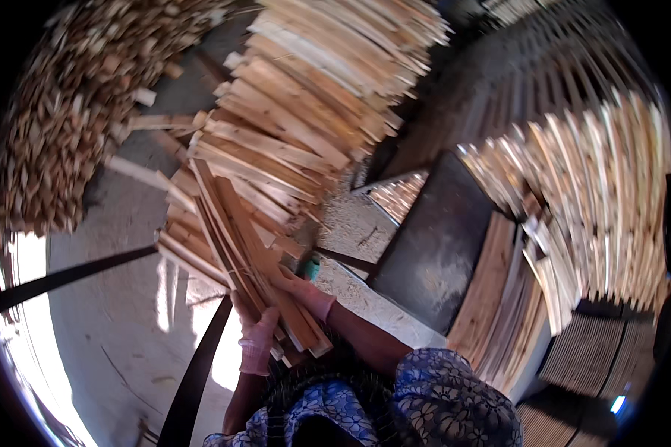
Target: The person stacks wooden planks on a metal rack in a lumber yard. They pick up planks from a pile on the floor and arrange them vertically on the rack, occasionally adjusting the stack to ensure alignment.
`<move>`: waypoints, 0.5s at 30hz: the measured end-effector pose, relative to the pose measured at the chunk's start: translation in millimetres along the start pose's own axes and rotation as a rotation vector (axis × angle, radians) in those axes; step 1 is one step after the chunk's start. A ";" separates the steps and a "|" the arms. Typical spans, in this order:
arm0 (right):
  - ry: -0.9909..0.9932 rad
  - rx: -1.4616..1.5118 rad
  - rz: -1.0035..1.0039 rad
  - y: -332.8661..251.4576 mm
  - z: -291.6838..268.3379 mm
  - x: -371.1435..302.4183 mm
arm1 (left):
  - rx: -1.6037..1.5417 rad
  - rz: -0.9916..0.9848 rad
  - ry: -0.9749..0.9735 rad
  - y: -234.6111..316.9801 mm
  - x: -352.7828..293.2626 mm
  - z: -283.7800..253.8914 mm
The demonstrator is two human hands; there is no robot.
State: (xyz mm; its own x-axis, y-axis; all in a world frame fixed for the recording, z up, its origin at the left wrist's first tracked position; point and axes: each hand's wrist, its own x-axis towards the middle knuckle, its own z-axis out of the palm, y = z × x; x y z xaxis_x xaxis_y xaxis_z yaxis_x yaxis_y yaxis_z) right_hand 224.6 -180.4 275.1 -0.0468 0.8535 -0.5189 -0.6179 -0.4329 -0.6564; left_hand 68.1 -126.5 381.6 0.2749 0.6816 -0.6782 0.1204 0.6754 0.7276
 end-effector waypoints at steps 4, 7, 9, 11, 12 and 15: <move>0.097 0.062 -0.216 -92.0 30.6 -43.1 | 0.057 0.250 -0.207 30.7 -9.9 23.0; 0.204 0.053 -0.408 -120.3 26.0 -91.7 | 0.087 0.384 -0.385 54.8 -33.8 54.7; 0.237 0.151 -0.462 -152.8 31.5 -143.5 | 0.129 0.401 -0.520 66.9 -58.4 81.6; 0.322 0.166 -0.616 -160.6 22.9 -191.1 | 0.183 0.411 -0.675 76.8 -87.7 113.4; 0.361 0.171 -0.687 -163.3 18.9 -215.3 | 0.192 0.425 -0.761 80.5 -102.9 130.5; 0.625 0.120 -0.797 -172.5 18.7 -304.4 | 0.274 0.534 -1.028 71.4 -129.9 173.9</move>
State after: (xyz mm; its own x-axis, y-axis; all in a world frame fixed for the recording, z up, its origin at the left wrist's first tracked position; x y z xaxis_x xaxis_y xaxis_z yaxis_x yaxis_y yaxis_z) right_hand 330.7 -360.1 556.6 0.8095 0.5619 -0.1706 -0.3667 0.2567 -0.8942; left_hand 206.9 -215.8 539.6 0.9732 0.2284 0.0278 -0.0763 0.2064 0.9755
